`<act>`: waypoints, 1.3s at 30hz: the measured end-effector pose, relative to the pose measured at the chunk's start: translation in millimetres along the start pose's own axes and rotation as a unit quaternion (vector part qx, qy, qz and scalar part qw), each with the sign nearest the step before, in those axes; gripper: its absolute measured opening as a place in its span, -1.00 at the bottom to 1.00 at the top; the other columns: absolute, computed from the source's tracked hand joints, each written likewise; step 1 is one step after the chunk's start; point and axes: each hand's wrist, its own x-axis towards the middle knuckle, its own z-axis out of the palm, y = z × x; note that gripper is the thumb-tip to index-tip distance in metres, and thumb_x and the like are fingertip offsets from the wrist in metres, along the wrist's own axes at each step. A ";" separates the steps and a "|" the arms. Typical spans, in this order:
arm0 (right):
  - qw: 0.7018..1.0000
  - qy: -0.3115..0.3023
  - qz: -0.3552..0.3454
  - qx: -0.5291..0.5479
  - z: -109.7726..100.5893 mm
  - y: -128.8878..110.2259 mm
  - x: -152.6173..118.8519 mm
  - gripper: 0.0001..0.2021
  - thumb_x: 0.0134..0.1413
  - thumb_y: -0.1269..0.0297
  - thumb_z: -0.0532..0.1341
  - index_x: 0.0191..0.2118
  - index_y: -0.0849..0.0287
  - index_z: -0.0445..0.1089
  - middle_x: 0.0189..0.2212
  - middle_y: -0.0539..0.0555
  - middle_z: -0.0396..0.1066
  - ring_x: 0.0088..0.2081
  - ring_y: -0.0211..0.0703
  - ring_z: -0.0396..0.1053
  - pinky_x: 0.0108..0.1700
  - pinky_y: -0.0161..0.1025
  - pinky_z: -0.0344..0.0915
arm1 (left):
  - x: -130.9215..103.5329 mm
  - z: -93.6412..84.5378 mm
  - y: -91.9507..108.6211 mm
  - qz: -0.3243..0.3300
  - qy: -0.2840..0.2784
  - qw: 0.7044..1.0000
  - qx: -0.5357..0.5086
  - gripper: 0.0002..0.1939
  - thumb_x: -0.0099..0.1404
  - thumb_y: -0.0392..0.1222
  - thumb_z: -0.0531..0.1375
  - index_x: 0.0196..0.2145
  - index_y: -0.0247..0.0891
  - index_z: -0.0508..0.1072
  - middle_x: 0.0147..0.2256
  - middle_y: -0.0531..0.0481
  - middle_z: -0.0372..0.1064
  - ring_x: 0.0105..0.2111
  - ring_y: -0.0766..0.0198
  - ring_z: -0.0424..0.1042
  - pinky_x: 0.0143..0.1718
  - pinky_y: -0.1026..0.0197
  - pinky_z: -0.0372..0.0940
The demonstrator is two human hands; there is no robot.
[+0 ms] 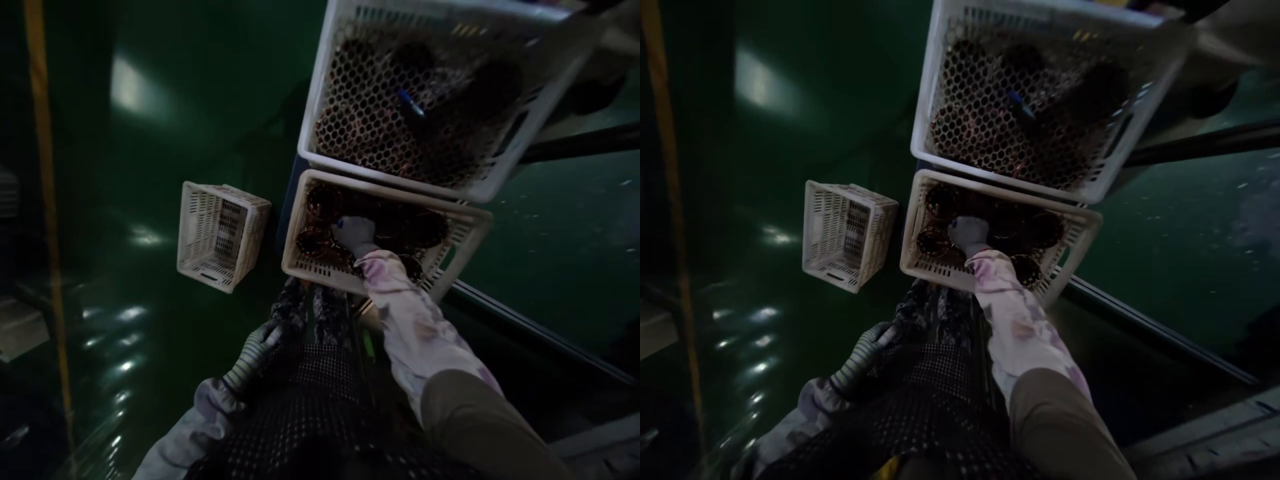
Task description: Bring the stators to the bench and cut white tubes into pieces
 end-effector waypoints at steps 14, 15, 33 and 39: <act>0.998 -0.056 -0.032 0.015 37.6 -79.5 -16.1 -0.62 0.29 0.11 0.05 -0.04 0.23 0.50 -0.13 0.29 0.55 -0.10 0.03 0.48 -0.15 -0.19 0.25 | 11.1 -18.0 -3.7 0.017 0.002 1.000 -0.001 -0.54 0.14 0.13 0.26 -0.19 -0.31 0.57 -0.13 -0.21 0.57 -0.04 -0.04 0.50 0.13 -0.01 0.33; 0.996 -0.079 -0.022 0.018 43.9 -77.0 -23.0 -0.63 0.28 0.11 0.07 -0.04 0.21 0.50 -0.12 0.28 0.55 -0.10 0.02 0.48 -0.16 -0.20 0.25 | 10.4 -18.0 0.4 0.029 -0.008 1.000 0.004 -0.56 0.16 0.13 0.25 -0.19 -0.29 0.58 -0.14 -0.18 0.57 -0.06 -0.02 0.51 0.11 0.01 0.33; 0.952 0.086 0.276 0.097 28.8 120.9 -101.2 -0.62 0.16 0.08 0.10 -0.26 0.22 0.59 -0.38 0.26 0.55 -0.29 0.04 0.47 -0.28 -0.18 0.24 | 30.9 4.9 57.7 0.162 -0.049 0.980 0.100 -0.67 0.33 -0.01 0.18 -0.09 -0.27 0.53 -0.07 -0.13 0.55 -0.02 0.10 0.50 0.17 0.04 0.30; 0.920 0.093 0.360 0.122 19.9 163.3 -124.4 -0.42 0.27 -0.09 -0.03 -0.37 0.27 0.54 -0.44 0.33 0.49 -0.25 0.16 0.47 -0.18 -0.05 0.28 | 79.4 52.2 124.4 0.320 0.012 0.910 0.264 -0.57 0.32 -0.10 0.21 0.10 -0.28 0.44 0.07 -0.17 0.45 0.10 0.05 0.42 0.22 0.04 0.27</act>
